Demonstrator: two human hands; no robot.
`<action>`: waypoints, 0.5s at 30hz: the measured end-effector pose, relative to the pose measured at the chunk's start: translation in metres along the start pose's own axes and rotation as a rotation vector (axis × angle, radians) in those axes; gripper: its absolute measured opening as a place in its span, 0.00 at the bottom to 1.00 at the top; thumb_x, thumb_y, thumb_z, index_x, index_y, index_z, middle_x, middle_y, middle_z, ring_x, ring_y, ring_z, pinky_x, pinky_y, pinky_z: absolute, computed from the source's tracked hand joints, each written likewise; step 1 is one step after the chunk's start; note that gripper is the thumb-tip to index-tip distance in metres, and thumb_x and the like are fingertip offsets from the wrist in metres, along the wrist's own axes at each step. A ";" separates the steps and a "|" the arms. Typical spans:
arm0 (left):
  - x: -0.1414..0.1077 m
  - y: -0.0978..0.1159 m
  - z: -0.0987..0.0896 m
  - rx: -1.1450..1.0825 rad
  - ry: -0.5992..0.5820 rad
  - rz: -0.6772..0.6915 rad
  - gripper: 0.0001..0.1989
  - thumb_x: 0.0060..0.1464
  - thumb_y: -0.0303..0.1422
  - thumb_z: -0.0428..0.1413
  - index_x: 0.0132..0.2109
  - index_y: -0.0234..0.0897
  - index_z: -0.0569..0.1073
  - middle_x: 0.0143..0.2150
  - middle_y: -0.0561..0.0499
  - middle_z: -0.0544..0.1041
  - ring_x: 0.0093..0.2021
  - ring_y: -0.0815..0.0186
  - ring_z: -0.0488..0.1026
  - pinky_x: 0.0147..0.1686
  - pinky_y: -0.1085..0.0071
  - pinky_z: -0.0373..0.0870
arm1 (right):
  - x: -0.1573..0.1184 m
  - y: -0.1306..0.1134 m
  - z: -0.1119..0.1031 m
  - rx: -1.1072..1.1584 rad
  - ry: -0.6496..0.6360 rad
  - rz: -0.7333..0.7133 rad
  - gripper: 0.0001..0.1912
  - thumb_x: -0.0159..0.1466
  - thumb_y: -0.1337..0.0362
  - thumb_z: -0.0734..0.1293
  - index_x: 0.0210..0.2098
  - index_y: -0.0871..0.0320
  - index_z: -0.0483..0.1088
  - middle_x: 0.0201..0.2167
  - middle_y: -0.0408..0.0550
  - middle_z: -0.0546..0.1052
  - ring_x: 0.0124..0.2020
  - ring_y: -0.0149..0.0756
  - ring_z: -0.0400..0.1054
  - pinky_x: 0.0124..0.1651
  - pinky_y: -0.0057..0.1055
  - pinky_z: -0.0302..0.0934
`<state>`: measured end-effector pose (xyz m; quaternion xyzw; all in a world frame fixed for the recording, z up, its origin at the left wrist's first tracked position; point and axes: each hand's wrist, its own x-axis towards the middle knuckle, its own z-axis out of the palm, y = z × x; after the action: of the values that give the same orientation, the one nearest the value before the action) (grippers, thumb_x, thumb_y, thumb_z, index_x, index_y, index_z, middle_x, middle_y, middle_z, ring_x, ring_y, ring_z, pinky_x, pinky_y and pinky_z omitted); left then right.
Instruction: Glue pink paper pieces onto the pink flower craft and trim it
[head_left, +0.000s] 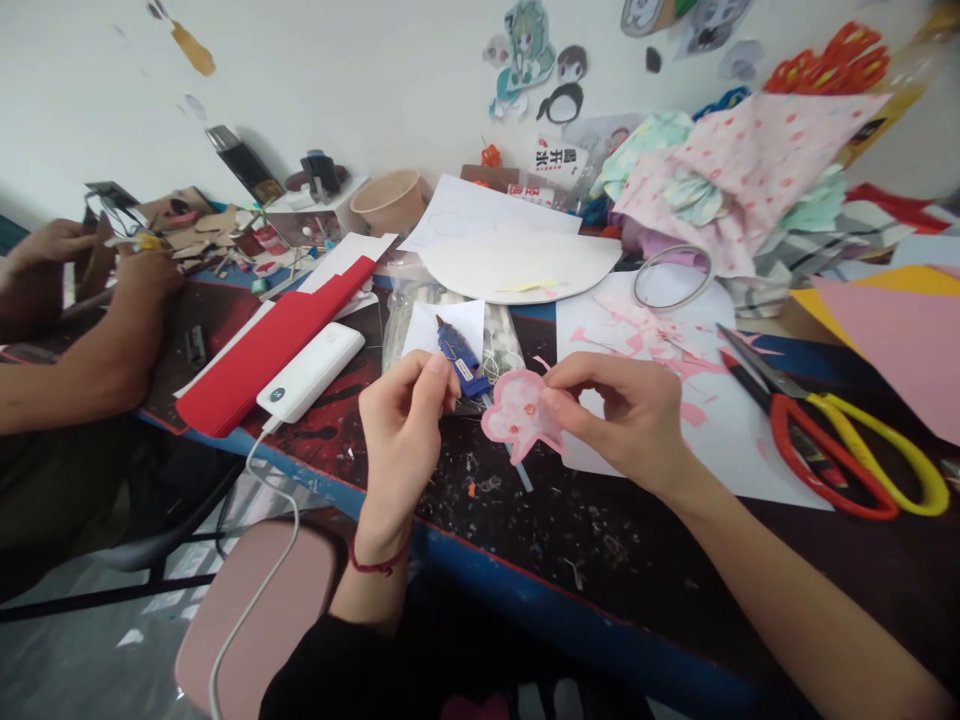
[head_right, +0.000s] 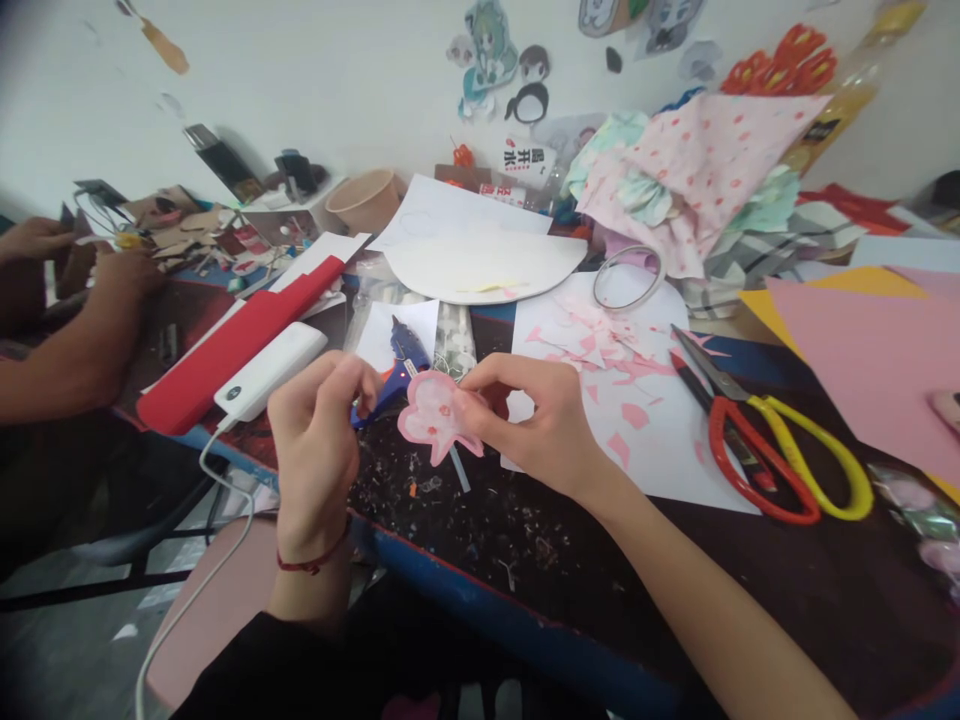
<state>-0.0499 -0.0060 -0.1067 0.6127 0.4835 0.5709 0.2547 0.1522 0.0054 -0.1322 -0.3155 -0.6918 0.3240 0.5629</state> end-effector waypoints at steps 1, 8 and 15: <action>0.000 0.001 0.000 0.026 -0.027 0.015 0.23 0.69 0.35 0.52 0.24 0.36 0.70 0.23 0.54 0.67 0.26 0.71 0.64 0.29 0.70 0.61 | 0.000 0.000 0.000 0.001 0.001 0.004 0.06 0.63 0.69 0.71 0.29 0.56 0.75 0.25 0.42 0.77 0.26 0.29 0.67 0.27 0.28 0.62; 0.003 0.013 0.009 0.072 -0.311 0.068 0.08 0.61 0.39 0.62 0.42 0.40 0.80 0.37 0.50 0.81 0.33 0.66 0.71 0.35 0.67 0.68 | 0.001 -0.002 0.000 -0.007 -0.046 0.028 0.05 0.62 0.69 0.72 0.30 0.56 0.76 0.24 0.41 0.77 0.25 0.28 0.66 0.27 0.27 0.62; 0.000 0.010 0.016 -0.062 -0.291 -0.061 0.08 0.59 0.38 0.64 0.35 0.38 0.80 0.30 0.51 0.79 0.30 0.67 0.71 0.30 0.69 0.67 | 0.002 -0.005 0.001 0.032 -0.087 0.097 0.04 0.64 0.67 0.72 0.31 0.57 0.78 0.26 0.42 0.78 0.25 0.27 0.67 0.27 0.27 0.62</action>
<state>-0.0320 -0.0065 -0.1020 0.6660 0.4421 0.4824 0.3581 0.1504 0.0040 -0.1266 -0.3252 -0.6942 0.3755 0.5209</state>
